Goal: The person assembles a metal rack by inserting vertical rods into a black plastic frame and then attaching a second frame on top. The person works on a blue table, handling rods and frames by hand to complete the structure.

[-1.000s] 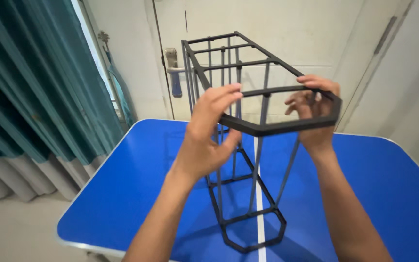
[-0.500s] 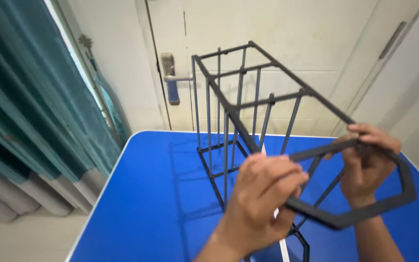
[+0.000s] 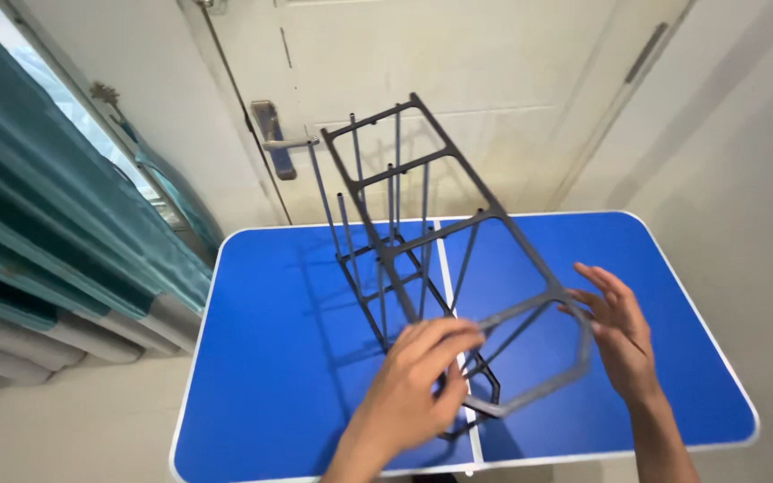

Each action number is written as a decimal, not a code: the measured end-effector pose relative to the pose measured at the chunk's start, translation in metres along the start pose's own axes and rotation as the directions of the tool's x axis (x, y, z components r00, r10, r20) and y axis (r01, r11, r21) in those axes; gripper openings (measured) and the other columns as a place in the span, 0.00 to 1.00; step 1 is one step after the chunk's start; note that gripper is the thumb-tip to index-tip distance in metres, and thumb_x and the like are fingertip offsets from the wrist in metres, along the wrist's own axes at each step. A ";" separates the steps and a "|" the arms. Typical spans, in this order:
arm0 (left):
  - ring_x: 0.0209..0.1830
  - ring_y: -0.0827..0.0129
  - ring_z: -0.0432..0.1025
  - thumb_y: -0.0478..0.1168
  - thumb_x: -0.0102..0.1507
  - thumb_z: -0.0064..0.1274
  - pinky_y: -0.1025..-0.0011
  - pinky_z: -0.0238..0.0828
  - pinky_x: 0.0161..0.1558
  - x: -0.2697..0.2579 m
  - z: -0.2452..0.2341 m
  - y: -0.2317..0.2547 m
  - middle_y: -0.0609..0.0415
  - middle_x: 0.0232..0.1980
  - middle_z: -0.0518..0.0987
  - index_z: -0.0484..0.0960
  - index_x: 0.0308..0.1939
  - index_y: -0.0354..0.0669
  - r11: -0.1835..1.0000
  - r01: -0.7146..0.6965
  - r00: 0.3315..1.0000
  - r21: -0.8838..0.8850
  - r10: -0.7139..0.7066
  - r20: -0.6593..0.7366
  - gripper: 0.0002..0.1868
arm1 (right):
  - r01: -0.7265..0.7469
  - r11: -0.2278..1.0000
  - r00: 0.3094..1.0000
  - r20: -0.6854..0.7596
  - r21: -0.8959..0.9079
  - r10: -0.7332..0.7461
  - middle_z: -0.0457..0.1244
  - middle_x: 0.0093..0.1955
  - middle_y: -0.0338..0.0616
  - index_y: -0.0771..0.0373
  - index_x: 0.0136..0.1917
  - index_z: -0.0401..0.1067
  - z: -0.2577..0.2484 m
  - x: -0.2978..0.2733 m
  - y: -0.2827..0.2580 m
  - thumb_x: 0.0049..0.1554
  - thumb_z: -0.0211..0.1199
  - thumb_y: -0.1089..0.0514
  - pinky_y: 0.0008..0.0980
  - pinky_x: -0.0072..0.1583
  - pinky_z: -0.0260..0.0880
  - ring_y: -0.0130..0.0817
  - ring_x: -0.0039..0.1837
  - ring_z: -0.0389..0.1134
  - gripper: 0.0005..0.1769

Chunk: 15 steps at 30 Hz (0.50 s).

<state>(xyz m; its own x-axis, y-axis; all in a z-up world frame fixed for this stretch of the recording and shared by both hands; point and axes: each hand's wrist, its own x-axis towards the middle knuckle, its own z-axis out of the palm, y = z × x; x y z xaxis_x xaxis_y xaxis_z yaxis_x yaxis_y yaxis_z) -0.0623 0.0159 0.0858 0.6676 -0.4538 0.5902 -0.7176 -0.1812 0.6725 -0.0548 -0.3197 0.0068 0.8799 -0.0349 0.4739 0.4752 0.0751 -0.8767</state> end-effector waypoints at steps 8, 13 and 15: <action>0.39 0.44 0.77 0.42 0.70 0.48 0.53 0.74 0.42 0.046 0.038 -0.011 0.42 0.41 0.83 0.83 0.54 0.38 0.945 0.185 0.943 0.270 -0.248 0.224 0.15 | -0.225 0.902 0.973 -0.046 -0.368 0.224 0.61 0.74 0.54 0.65 0.75 0.62 0.021 0.032 -0.034 0.61 0.54 0.59 0.39 0.68 0.66 0.43 0.68 0.67 0.29; 0.32 0.41 0.76 0.43 0.67 0.53 0.50 0.73 0.37 0.046 0.046 -0.011 0.37 0.27 0.79 0.86 0.31 0.37 0.920 0.284 0.927 0.271 -0.335 0.167 0.16 | -0.444 0.848 0.883 0.018 -0.288 0.469 0.68 0.64 0.52 0.62 0.75 0.61 0.035 0.053 -0.039 0.61 0.54 0.57 0.35 0.60 0.71 0.39 0.57 0.72 0.28; 0.32 0.39 0.75 0.43 0.66 0.53 0.49 0.72 0.38 0.051 0.042 -0.010 0.36 0.27 0.78 0.86 0.30 0.37 0.904 0.362 0.900 0.227 -0.402 0.167 0.15 | -0.492 0.837 0.854 0.052 -0.241 0.518 0.70 0.60 0.52 0.62 0.75 0.61 0.040 0.057 -0.040 0.62 0.54 0.56 0.35 0.58 0.71 0.37 0.54 0.71 0.29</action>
<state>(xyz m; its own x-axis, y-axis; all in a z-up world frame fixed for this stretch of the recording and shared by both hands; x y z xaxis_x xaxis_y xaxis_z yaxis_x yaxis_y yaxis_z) -0.0295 -0.0418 0.0902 0.8567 -0.4811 0.1862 -0.4519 -0.5259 0.7205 -0.0236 -0.2847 0.0718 0.9971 0.0611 -0.0446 -0.0344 -0.1599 -0.9865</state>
